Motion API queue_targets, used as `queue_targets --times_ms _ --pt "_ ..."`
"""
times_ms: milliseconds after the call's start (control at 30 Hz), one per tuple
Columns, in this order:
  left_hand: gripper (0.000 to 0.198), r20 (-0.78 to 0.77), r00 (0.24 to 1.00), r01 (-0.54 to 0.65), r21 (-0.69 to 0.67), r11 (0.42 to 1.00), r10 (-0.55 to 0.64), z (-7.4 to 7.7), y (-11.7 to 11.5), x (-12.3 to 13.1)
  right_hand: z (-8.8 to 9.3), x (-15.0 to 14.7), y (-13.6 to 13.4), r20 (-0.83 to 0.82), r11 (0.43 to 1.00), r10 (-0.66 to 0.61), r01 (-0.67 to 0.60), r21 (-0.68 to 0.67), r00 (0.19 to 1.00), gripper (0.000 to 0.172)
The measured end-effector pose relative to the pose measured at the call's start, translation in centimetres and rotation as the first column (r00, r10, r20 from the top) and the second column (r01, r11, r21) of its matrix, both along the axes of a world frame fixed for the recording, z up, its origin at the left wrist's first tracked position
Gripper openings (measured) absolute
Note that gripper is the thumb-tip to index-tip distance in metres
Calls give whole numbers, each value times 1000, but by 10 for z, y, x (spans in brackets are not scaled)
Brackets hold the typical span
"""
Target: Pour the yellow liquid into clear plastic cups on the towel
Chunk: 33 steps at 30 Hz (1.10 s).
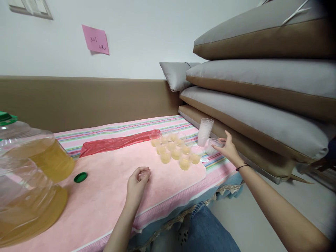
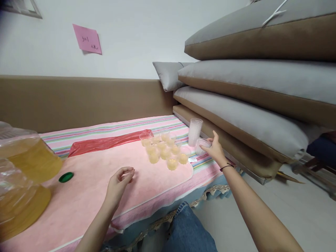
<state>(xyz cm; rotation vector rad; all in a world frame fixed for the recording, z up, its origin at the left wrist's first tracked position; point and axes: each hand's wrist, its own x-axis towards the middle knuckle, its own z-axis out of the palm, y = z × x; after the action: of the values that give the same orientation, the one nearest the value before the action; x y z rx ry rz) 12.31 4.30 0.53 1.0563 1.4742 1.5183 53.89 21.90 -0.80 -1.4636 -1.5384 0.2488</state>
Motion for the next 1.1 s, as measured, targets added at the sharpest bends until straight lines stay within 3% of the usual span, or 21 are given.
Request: queue_targets --times_ms 233,567,700,900,1000,1100 --pt "36 6 1000 -6 10 1000 6 0 0 -1 3 0 -3 45 1000 -8 8 -14 999 117" --pt "35 14 1000 -12 19 1000 12 1 -2 -4 20 -6 -8 89 999 -34 33 7 995 119" --pt "35 29 999 -23 26 999 23 6 -4 -6 43 -10 -14 90 998 -41 37 41 995 119" --pt "36 39 998 -57 65 996 54 15 -13 -17 97 -31 -32 85 981 33 -48 189 996 118" --pt "34 36 997 -71 85 994 68 16 -18 -23 118 -63 -51 71 954 174 -186 234 982 116" --pt "32 26 995 -94 109 990 91 24 -25 -29 125 -113 -78 31 899 373 -369 234 927 115"
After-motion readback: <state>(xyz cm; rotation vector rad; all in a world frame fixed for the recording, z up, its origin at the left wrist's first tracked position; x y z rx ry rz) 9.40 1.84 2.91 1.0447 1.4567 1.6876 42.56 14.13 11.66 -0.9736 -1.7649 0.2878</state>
